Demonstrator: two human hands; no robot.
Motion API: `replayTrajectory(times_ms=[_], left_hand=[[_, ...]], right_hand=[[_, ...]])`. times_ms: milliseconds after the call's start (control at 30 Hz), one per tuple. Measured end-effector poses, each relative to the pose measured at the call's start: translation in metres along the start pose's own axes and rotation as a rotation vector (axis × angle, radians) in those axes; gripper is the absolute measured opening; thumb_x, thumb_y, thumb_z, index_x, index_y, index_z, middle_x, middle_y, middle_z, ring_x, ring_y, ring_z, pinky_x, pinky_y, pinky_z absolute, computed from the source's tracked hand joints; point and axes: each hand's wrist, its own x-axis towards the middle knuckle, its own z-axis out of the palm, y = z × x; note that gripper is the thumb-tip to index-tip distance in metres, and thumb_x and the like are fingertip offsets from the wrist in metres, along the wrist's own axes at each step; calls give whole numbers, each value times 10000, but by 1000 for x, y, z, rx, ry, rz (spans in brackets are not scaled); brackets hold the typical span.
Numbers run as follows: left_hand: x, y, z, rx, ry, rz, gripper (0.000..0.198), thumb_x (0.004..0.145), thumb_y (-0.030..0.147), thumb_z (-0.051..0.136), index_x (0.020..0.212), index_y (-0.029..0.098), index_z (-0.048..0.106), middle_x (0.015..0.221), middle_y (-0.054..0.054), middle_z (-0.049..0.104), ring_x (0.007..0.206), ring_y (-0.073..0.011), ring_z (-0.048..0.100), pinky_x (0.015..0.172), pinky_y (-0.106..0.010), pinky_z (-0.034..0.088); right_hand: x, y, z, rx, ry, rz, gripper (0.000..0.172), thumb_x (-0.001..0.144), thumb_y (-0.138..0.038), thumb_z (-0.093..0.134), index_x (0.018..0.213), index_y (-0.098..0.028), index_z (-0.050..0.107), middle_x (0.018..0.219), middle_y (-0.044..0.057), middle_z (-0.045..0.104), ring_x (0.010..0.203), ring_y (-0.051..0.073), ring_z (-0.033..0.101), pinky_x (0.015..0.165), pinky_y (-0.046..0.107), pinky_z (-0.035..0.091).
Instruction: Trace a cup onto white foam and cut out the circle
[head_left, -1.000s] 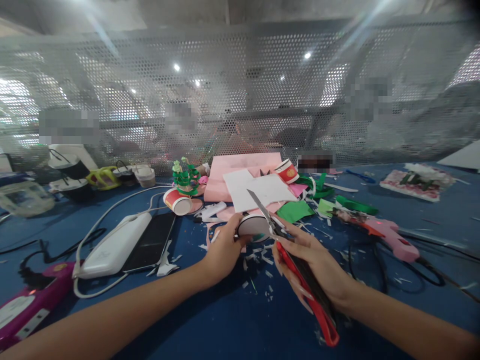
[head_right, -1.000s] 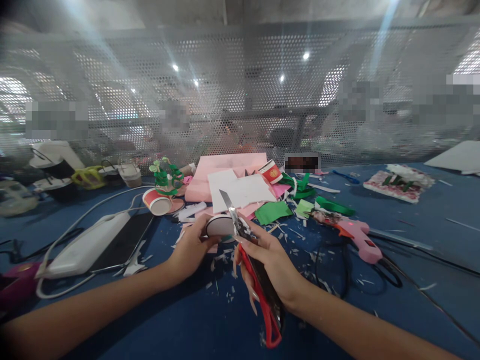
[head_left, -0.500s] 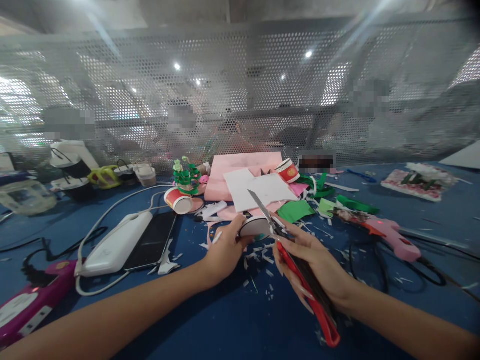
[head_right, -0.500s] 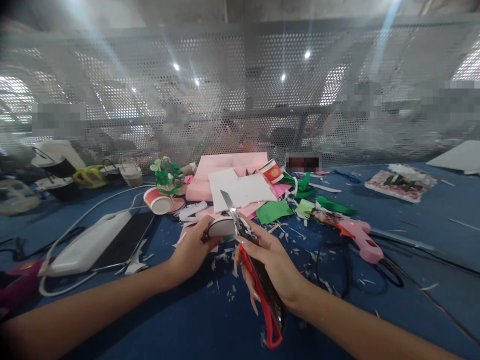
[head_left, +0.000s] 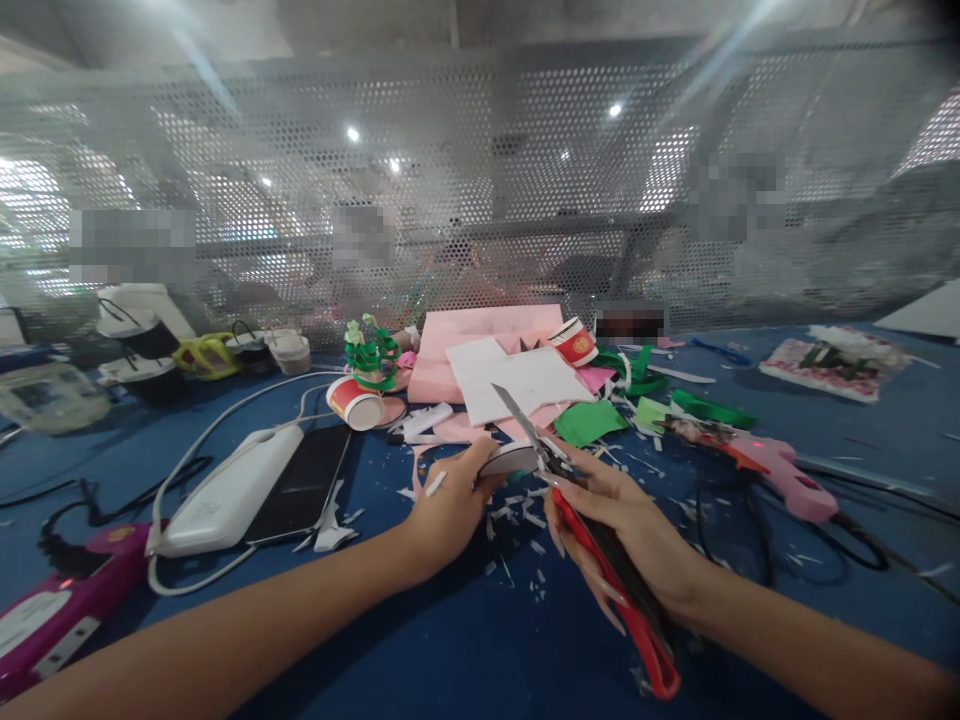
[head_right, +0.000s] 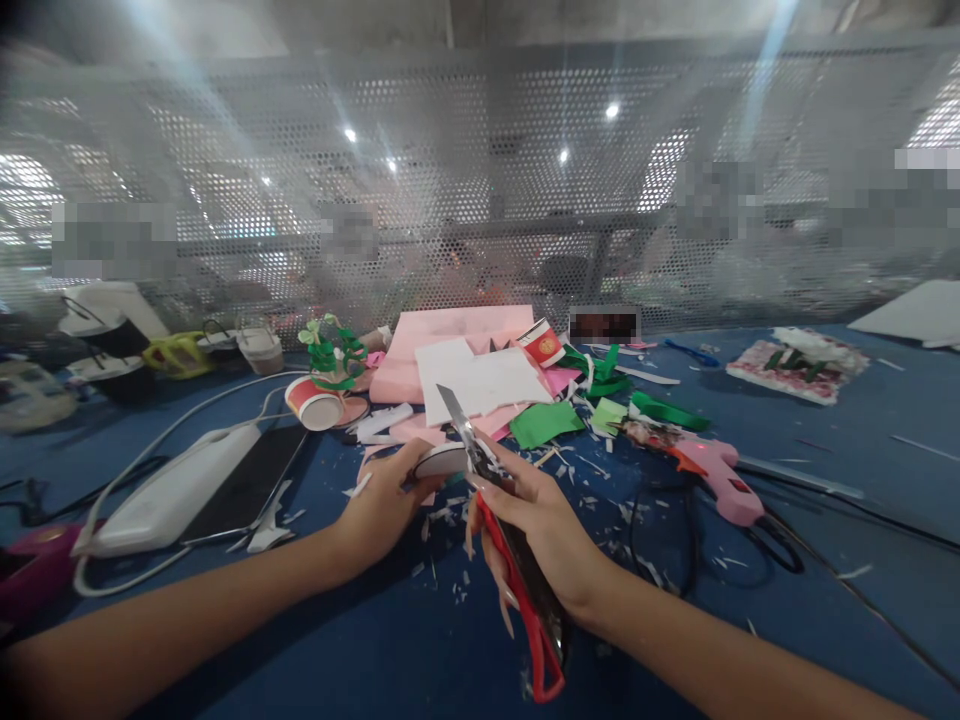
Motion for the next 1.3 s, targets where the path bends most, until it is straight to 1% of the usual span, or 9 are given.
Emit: replayTrajectory(times_ms=[300, 467, 600, 800, 900, 1067, 1167, 1233, 1300], left_hand=[[1, 2, -2, -40, -26, -7, 101, 784, 195, 471, 879, 200, 504, 702, 15, 589, 644, -133, 522, 606, -253, 378], [2, 1, -2, -133, -9, -97, 181, 765, 216, 485, 946, 204, 502, 743, 10, 604, 684, -145, 536, 630, -261, 412], [2, 1, -1, -112, 41, -159, 212, 768, 223, 488, 978, 209, 507, 764, 2, 616, 730, -163, 551, 672, -284, 422], [1, 3, -2, -75, -15, -32, 124, 788, 188, 453, 890, 210, 521, 744, 9, 615, 683, -143, 550, 635, -258, 408], [1, 2, -1, -87, -23, -45, 144, 787, 198, 459, 919, 211, 515, 765, 6, 617, 705, -150, 557, 659, -272, 419], [3, -2, 2, -213, 27, -133, 296, 748, 205, 532, 1036, 228, 470, 850, -3, 620, 780, -164, 572, 725, -310, 447], [5, -3, 2, -308, 65, -157, 259, 733, 200, 549, 984, 222, 489, 871, -7, 616, 805, -161, 578, 753, -323, 462], [5, -3, 1, -378, 53, -182, 219, 744, 217, 535, 959, 221, 495, 890, -11, 608, 806, -158, 579, 711, -313, 488], [5, -2, 0, -449, 14, -226, 201, 763, 251, 508, 961, 225, 487, 885, -14, 598, 774, -157, 578, 609, -284, 509]], right_hand=[[0, 0, 0, 6, 13, 9, 590, 833, -229, 483, 1364, -293, 236, 615, -30, 570, 271, 55, 439, 240, 158, 396], [-1, -2, 2, -1, 7, -1, 589, 835, -236, 484, 1363, -310, 236, 621, -34, 564, 267, 55, 444, 244, 163, 401], [-2, -2, 2, -9, 6, 0, 593, 840, -227, 473, 1369, -322, 221, 621, -36, 566, 266, 56, 447, 245, 163, 400], [-2, -1, 2, -31, -6, 3, 606, 831, -269, 500, 1368, -332, 224, 626, -40, 566, 277, 59, 459, 250, 165, 406], [-2, -1, 2, -35, 4, 4, 623, 821, -291, 513, 1369, -337, 219, 644, -36, 574, 282, 57, 459, 250, 167, 408], [-2, -3, 3, -42, 24, -5, 615, 825, -261, 498, 1369, -333, 220, 621, -46, 560, 273, 57, 452, 250, 170, 404], [-2, -5, 4, -49, 66, -10, 582, 827, -235, 490, 1354, -319, 258, 596, -56, 549, 268, 53, 442, 254, 165, 402], [-1, -5, 4, -60, 95, -8, 560, 823, -239, 492, 1340, -301, 287, 586, -56, 548, 262, 50, 429, 252, 165, 400], [1, -5, 3, -65, 109, 0, 533, 819, -249, 497, 1320, -288, 321, 589, -52, 551, 257, 49, 419, 250, 170, 399]])
